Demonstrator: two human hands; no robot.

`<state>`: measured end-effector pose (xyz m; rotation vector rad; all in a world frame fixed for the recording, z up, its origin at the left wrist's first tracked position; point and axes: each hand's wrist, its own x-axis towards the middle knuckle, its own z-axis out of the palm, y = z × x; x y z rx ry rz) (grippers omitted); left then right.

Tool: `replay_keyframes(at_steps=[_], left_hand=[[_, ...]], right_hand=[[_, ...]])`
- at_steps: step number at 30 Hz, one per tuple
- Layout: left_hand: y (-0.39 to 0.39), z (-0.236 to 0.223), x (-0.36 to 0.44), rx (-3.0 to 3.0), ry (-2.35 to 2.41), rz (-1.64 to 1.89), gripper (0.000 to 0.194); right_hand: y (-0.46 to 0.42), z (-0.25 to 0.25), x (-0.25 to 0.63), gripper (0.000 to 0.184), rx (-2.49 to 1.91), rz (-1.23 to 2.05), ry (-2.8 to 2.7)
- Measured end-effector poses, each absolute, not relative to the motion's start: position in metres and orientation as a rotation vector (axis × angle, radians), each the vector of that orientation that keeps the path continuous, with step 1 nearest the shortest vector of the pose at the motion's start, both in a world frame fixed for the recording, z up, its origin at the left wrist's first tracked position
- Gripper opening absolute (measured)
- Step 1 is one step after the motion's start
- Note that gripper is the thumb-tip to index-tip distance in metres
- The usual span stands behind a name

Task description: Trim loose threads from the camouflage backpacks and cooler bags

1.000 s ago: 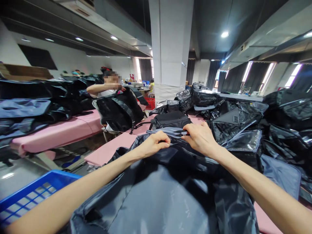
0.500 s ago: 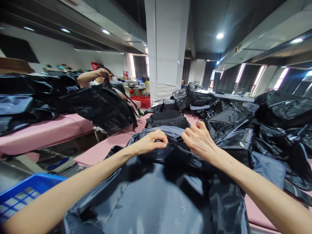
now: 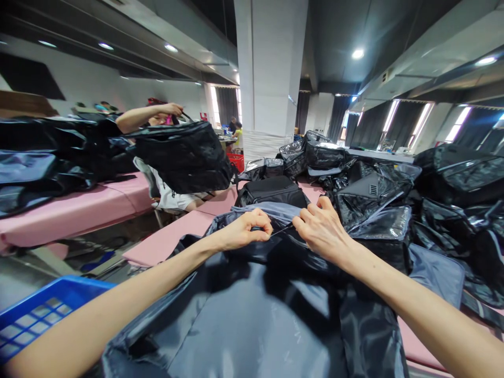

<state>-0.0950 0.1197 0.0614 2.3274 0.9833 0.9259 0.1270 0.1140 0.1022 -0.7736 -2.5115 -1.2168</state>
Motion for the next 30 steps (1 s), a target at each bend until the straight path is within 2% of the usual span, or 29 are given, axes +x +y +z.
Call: replay_keyframes(at_steps=[5, 7, 9, 11, 13, 16, 18, 24, 30], left_hand=[[0.116, 0.065, -0.099, 2.357, 0.973, 0.879, 0.008], [0.115, 0.072, -0.103, 2.387, 0.861, 0.745, 0.009], [0.114, 0.08, -0.107, 2.39, 0.663, 0.535, 0.018], [0.115, 0.085, -0.11, 2.335, 0.556, 0.469, 0.029], [0.119, 0.084, -0.11, 2.292, 0.67, 0.665, 0.028], [0.126, 0.076, -0.106, 2.263, 1.042, 1.076, 0.013], [0.128, 0.071, -0.103, 2.319, 1.202, 1.158, 0.016], [0.129, 0.079, -0.095, 2.563, 1.626, 0.953, 0.017], [0.152, 0.089, -0.102, 2.286, 1.261, 0.686, 0.016]], right_hand=[[0.112, 0.104, 0.131, 0.02, -0.809, -0.989, -2.581], [0.111, 0.105, 0.134, 0.02, -0.823, -0.956, -2.587], [0.11, 0.106, 0.136, 0.019, -0.858, -1.007, -2.57], [0.11, 0.106, 0.138, 0.018, -0.889, -1.081, -2.55], [0.111, 0.106, 0.138, 0.017, -0.881, -1.132, -2.537], [0.113, 0.105, 0.136, 0.016, -0.845, -1.167, -2.51], [0.114, 0.104, 0.132, 0.015, -0.821, -1.194, -2.501], [0.119, 0.105, 0.122, 0.015, -0.77, -1.252, -2.499], [0.124, 0.109, 0.118, 0.013, -0.774, -1.127, -2.556]])
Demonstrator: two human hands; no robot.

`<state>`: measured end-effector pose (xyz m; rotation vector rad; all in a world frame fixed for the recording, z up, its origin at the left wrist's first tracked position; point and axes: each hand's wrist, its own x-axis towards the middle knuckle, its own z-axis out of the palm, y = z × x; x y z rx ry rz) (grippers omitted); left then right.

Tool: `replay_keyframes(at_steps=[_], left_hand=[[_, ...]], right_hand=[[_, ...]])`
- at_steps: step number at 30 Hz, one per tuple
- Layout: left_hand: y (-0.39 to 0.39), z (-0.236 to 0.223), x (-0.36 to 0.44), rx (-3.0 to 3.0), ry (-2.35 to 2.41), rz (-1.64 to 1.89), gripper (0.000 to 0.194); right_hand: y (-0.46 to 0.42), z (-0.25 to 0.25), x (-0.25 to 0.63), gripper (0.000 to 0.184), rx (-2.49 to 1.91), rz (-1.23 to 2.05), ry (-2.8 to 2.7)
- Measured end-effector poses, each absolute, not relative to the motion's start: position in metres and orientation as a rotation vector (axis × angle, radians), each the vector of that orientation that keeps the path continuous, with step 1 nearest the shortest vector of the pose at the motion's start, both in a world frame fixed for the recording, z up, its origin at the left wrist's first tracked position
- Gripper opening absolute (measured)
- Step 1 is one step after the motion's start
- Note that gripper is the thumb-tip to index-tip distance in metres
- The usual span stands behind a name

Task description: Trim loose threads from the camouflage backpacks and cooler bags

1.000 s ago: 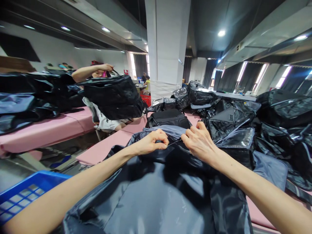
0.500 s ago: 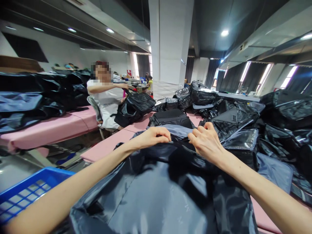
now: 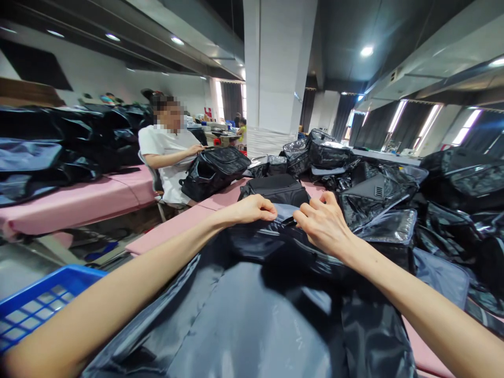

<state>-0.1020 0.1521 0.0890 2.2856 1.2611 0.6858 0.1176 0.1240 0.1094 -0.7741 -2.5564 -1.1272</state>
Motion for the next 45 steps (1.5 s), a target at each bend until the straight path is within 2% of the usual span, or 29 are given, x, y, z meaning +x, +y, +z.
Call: replay_keyframes(at_steps=[6, 14, 17, 22, 24, 28, 30, 37, 40, 45], left_hand=[[0.158, 0.091, -0.1, 2.094, 1.2, 0.696, 0.013], [0.156, 0.093, -0.097, 2.031, 1.207, 0.69, 0.014], [0.154, 0.092, -0.098, 2.025, 1.185, 0.69, 0.013], [0.156, 0.092, -0.097, 1.986, 1.216, 0.695, 0.011], [0.158, 0.093, -0.095, 1.962, 1.256, 0.696, 0.01], [0.159, 0.094, -0.091, 1.943, 1.308, 0.701, 0.012], [0.16, 0.094, -0.091, 1.937, 1.322, 0.697, 0.013], [0.16, 0.093, -0.092, 1.926, 1.327, 0.699, 0.012], [0.161, 0.091, -0.093, 1.949, 1.299, 0.708, 0.012], [0.161, 0.087, -0.096, 2.001, 1.264, 0.686, 0.013]], right_hand=[[0.131, 0.111, 0.122, 0.012, -0.814, -0.744, -2.595], [0.134, 0.113, 0.112, 0.015, -0.803, -0.94, -2.623], [0.137, 0.116, 0.103, 0.013, -0.835, -0.866, -2.664], [0.131, 0.12, 0.113, 0.012, -0.867, -0.533, -2.577], [0.127, 0.119, 0.122, 0.014, -0.857, -0.645, -2.495], [0.12, 0.113, 0.13, 0.017, -0.85, -1.114, -2.473], [0.12, 0.11, 0.128, 0.018, -0.836, -1.249, -2.466], [0.118, 0.108, 0.127, 0.025, -0.701, -1.372, -2.445], [0.121, 0.109, 0.134, 0.021, -0.692, -1.278, -2.507], [0.135, 0.111, 0.135, 0.013, -0.813, -0.809, -2.606]])
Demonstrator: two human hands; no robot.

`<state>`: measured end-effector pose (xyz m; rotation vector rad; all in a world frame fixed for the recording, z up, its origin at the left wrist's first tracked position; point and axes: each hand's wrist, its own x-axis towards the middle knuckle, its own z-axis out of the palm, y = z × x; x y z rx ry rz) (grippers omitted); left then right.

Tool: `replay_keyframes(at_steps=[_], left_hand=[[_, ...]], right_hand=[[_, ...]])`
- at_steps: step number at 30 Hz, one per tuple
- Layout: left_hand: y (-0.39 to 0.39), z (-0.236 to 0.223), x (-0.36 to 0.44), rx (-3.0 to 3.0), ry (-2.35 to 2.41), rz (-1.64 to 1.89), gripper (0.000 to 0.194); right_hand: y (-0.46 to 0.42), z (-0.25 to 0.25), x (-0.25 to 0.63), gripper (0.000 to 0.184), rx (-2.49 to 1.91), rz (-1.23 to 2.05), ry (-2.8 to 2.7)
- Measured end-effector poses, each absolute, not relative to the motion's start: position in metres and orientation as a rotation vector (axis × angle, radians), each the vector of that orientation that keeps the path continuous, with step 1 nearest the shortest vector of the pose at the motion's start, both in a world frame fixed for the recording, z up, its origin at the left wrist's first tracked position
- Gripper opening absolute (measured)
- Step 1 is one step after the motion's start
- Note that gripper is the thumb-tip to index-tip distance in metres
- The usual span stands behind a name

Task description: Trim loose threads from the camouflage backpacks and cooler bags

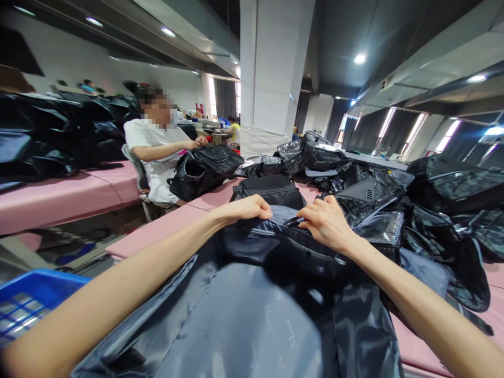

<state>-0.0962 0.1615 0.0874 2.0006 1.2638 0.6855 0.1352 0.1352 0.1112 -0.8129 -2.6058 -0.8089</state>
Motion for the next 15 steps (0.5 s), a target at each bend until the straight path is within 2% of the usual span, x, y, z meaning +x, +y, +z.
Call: replay_keyframes(at_steps=[3, 15], left_hand=[[0.161, 0.088, -0.097, 2.04, 1.255, 0.667, 0.014], [0.168, 0.082, -0.098, 2.041, 1.22, 0.69, 0.015]], right_hand=[[0.142, 0.111, 0.128, 0.014, -0.841, -0.755, -2.616], [0.132, 0.119, 0.144, 0.016, -0.815, -0.938, -2.659]])
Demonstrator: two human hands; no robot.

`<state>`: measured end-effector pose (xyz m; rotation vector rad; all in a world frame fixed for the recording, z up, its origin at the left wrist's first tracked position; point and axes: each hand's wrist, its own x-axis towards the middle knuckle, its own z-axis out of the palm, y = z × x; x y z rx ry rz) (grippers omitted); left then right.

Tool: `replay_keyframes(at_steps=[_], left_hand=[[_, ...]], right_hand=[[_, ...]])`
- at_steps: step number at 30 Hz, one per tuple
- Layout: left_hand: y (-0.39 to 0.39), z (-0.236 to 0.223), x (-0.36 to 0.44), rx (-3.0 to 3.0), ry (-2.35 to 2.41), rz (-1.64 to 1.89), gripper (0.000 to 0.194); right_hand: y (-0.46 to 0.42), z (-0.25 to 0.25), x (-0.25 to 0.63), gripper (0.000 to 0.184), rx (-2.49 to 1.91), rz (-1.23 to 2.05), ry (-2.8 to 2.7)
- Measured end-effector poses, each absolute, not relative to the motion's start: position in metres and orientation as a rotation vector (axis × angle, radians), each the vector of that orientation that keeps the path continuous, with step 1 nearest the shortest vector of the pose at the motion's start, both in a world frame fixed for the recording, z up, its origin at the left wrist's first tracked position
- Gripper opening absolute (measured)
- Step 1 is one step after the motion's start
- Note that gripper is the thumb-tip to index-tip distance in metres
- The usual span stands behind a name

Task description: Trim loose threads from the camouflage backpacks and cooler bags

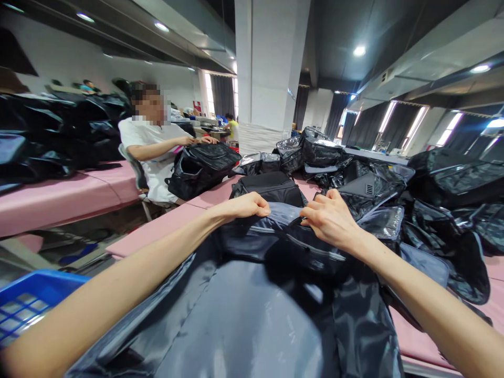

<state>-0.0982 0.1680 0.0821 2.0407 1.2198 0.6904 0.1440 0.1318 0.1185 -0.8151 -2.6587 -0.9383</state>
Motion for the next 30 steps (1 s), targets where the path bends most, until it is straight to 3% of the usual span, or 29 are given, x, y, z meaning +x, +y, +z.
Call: replay_keyframes(at_steps=[18, 22, 26, 30], left_hand=[[0.164, 0.085, -0.096, 2.026, 1.274, 0.667, 0.014], [0.166, 0.085, -0.099, 2.068, 1.299, 0.659, 0.016], [0.152, 0.088, -0.091, 2.277, 1.595, 0.699, 0.017], [0.11, 0.086, -0.055, 2.613, 1.881, 0.837, 0.022]], right_hand=[[0.132, 0.134, 0.134, 0.015, -0.72, -1.065, -2.77], [0.127, 0.133, 0.148, 0.015, -0.8, -0.794, -2.726], [0.128, 0.114, 0.172, 0.029, -1.166, -0.453, -2.635], [0.142, 0.09, 0.188, 0.018, -1.505, 0.011, -2.425]])
